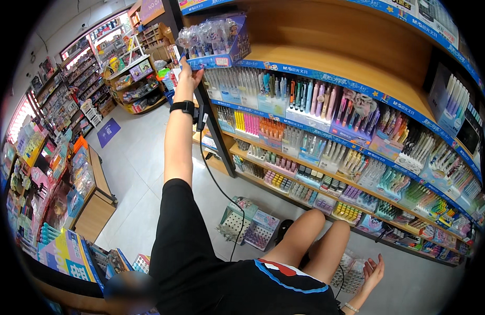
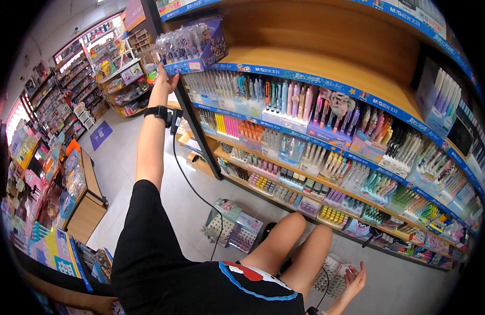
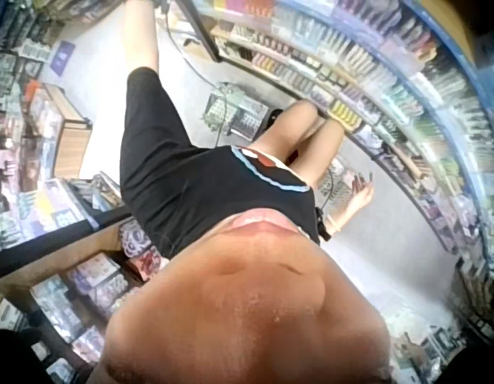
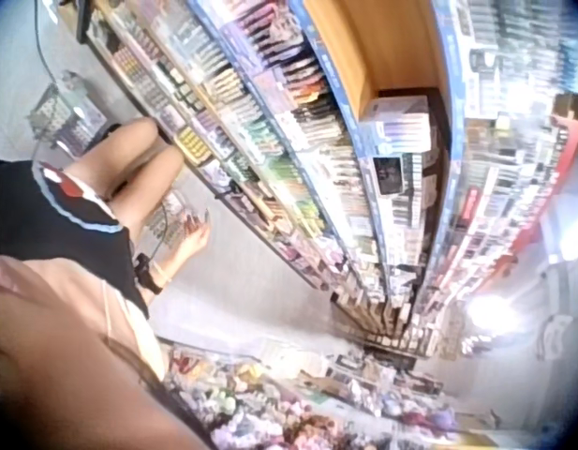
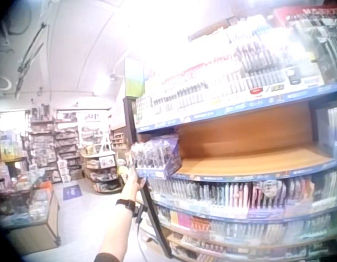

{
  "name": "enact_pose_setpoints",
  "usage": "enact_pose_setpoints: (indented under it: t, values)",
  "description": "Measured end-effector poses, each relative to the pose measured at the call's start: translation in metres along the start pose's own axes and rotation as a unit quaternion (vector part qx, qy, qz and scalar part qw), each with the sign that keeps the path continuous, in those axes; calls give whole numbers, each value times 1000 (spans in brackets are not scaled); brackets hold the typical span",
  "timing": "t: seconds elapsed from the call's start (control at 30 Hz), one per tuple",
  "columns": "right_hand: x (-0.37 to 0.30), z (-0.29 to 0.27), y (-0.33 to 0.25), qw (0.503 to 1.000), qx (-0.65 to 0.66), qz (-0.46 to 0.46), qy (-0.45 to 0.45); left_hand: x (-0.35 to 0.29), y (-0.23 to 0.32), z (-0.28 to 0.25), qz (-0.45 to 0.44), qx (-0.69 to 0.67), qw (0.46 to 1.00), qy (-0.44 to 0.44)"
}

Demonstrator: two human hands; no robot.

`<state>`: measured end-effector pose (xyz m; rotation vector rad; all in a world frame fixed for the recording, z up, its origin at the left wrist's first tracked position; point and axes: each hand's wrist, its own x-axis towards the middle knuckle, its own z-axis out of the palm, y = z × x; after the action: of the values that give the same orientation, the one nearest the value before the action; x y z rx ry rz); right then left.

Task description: The person organizes boxes of clear star-shaped ornaments by placing them into display bins on a store shelf.

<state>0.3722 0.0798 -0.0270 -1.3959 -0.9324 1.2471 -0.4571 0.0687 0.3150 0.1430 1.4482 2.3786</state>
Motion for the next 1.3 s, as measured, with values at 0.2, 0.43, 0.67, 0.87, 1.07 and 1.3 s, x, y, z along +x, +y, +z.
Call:
enact_pose_setpoints:
  t: [0.2, 0.43, 0.67, 0.87, 1.07, 1.3]
  values:
    - [0, 9, 3, 1000, 1, 6, 18, 18, 2, 25, 29, 22, 999, 24]
    - [5, 26, 3, 1000, -12, -6, -12, 54, -15, 40, 80, -57, 995, 24]
    - [7, 25, -2, 998, -47, 18, 29, -21, -96, 74, 413, 290, 855, 120]
    - [22, 33, -11, 997, -83, 9, 4, -51, -98, 95, 530, 417, 734, 81]
    - [27, 42, -7, 995, -93, 3, -34, -23, -94, 90, 521, 400, 751, 65]
    - [24, 50, 1, 994, -101, 8, -44, -19, -94, 97, 467, 420, 775, 70]
